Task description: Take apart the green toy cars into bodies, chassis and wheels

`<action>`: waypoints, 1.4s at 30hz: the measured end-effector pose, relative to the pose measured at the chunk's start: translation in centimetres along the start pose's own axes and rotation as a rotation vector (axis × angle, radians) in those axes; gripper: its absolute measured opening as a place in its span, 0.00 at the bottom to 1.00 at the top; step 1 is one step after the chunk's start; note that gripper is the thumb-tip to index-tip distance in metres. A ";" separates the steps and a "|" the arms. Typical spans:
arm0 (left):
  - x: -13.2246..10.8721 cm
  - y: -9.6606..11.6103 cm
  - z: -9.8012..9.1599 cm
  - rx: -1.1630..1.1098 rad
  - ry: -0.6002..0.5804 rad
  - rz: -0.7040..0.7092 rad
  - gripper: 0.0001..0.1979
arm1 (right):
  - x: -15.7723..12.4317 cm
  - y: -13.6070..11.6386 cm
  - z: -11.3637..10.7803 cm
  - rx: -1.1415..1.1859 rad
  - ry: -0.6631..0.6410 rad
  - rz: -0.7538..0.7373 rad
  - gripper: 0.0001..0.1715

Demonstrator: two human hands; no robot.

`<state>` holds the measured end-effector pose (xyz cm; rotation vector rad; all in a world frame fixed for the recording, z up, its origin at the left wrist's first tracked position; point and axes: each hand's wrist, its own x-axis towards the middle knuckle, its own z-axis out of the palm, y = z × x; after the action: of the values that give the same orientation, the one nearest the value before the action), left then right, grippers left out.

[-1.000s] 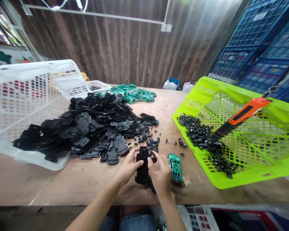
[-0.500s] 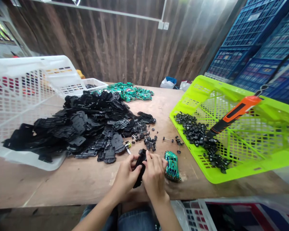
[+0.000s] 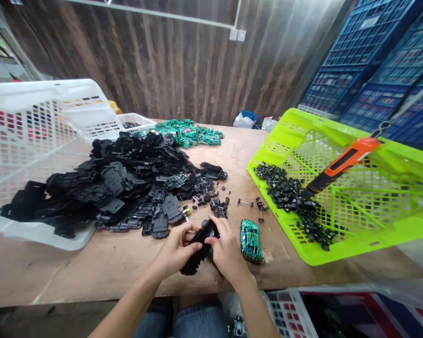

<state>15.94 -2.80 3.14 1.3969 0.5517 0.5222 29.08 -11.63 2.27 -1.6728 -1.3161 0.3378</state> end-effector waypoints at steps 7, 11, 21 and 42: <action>0.1 -1.0 0.6 -0.347 0.087 -0.174 0.19 | 1.9 2.3 -3.1 0.068 -0.018 0.197 0.21; 0.3 -1.3 0.3 -0.423 0.276 -0.152 0.20 | 3.9 7.1 -9.0 -0.244 0.277 0.356 0.08; 0.5 -2.1 0.9 -0.614 0.564 -0.075 0.22 | 0.0 2.6 -3.6 -0.170 0.220 0.154 0.07; 1.6 -3.3 -4.3 -0.721 0.663 -0.048 0.28 | 24.8 -0.6 4.1 -0.494 -0.081 -0.054 0.14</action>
<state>14.52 1.15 -0.63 0.5013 0.8154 1.0365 35.31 11.90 8.61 -2.0392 -1.5928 0.0457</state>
